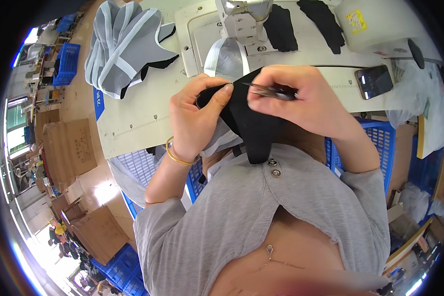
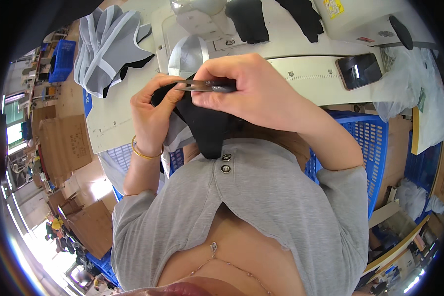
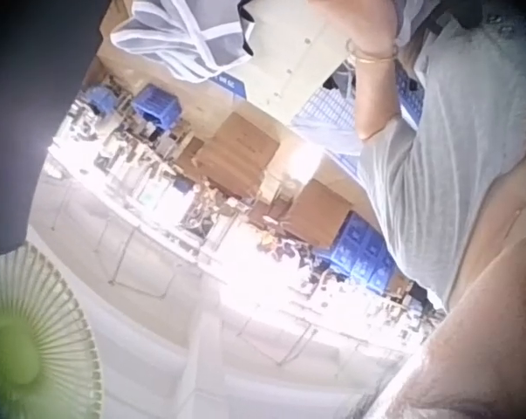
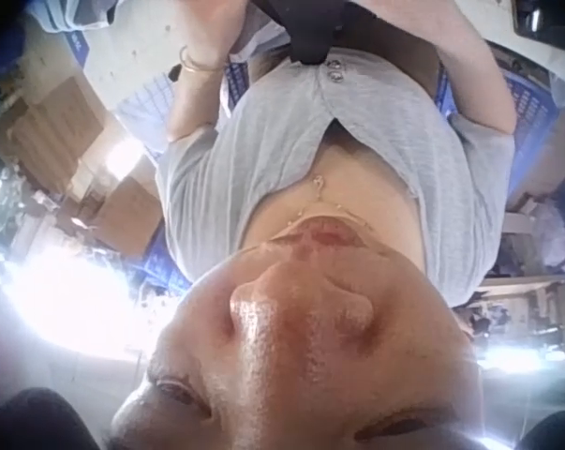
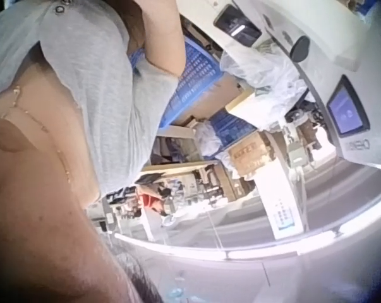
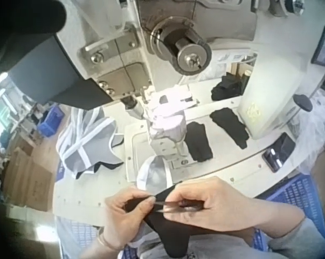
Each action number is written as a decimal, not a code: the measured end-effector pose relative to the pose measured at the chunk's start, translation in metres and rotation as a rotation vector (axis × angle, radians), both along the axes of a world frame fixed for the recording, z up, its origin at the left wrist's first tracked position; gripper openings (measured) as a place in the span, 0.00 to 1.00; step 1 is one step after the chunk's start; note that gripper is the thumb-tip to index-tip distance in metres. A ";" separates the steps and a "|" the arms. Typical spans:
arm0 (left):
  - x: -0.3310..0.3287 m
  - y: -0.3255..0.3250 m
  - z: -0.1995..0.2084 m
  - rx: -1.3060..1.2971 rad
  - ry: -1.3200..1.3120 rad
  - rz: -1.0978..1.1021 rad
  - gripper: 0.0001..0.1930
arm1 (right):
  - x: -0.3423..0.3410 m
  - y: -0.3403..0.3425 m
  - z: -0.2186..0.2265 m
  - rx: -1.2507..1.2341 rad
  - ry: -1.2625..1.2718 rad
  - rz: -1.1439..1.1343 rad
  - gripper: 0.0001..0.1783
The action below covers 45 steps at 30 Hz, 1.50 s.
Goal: The recorder uses an industrial sewing machine to stitch together components of a shoe upper.
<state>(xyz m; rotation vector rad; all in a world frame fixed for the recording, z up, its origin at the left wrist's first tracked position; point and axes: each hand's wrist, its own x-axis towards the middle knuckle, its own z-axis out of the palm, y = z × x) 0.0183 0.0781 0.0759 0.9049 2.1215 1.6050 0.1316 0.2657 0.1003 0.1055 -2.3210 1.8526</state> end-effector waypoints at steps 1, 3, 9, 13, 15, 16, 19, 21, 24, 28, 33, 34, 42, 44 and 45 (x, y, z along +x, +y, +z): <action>0.001 0.000 0.002 0.020 -0.024 -0.018 0.05 | -0.003 0.000 -0.001 -0.005 -0.001 -0.005 0.07; 0.001 -0.001 0.005 0.037 -0.049 -0.036 0.05 | -0.011 0.003 -0.004 0.008 -0.154 -0.043 0.07; 0.000 -0.004 0.009 0.108 -0.288 -0.126 0.11 | -0.017 0.008 -0.008 0.044 -0.116 -0.024 0.07; 0.002 -0.004 0.006 0.109 -0.283 -0.103 0.08 | -0.017 0.008 -0.009 0.061 -0.096 -0.019 0.07; 0.003 -0.003 0.006 0.101 -0.252 -0.087 0.06 | -0.018 0.009 -0.011 0.069 -0.091 -0.019 0.08; 0.005 -0.002 0.008 0.074 -0.231 -0.089 0.05 | -0.018 0.009 -0.012 0.079 -0.086 -0.018 0.08; 0.006 -0.002 0.007 0.037 -0.205 -0.091 0.05 | -0.018 0.009 -0.016 0.046 -0.082 -0.016 0.09; 0.006 -0.002 0.006 0.027 -0.201 -0.092 0.06 | -0.015 0.008 -0.011 0.021 -0.098 -0.036 0.09; 0.005 -0.003 0.005 0.031 -0.139 -0.075 0.05 | -0.004 0.008 -0.014 -0.014 -0.135 -0.121 0.10; 0.005 -0.006 0.004 0.034 0.004 -0.053 0.04 | 0.009 0.011 -0.019 -0.021 -0.245 -0.235 0.10; 0.006 -0.005 0.003 0.031 0.036 -0.057 0.04 | 0.009 0.006 -0.035 -0.091 -0.100 -0.320 0.10; 0.006 -0.005 0.003 0.035 0.045 -0.061 0.04 | 0.009 0.006 -0.034 -0.138 -0.167 -0.322 0.10; 0.003 -0.006 0.002 0.063 0.081 -0.047 0.04 | 0.006 0.004 -0.035 -0.197 -0.171 -0.364 0.08; -0.002 -0.008 0.011 -0.006 0.073 -0.050 0.04 | 0.002 0.000 -0.031 -0.206 -0.154 -0.356 0.07; -0.006 -0.012 0.018 -0.003 0.080 -0.032 0.04 | 0.000 -0.006 -0.025 -0.302 -0.132 -0.364 0.06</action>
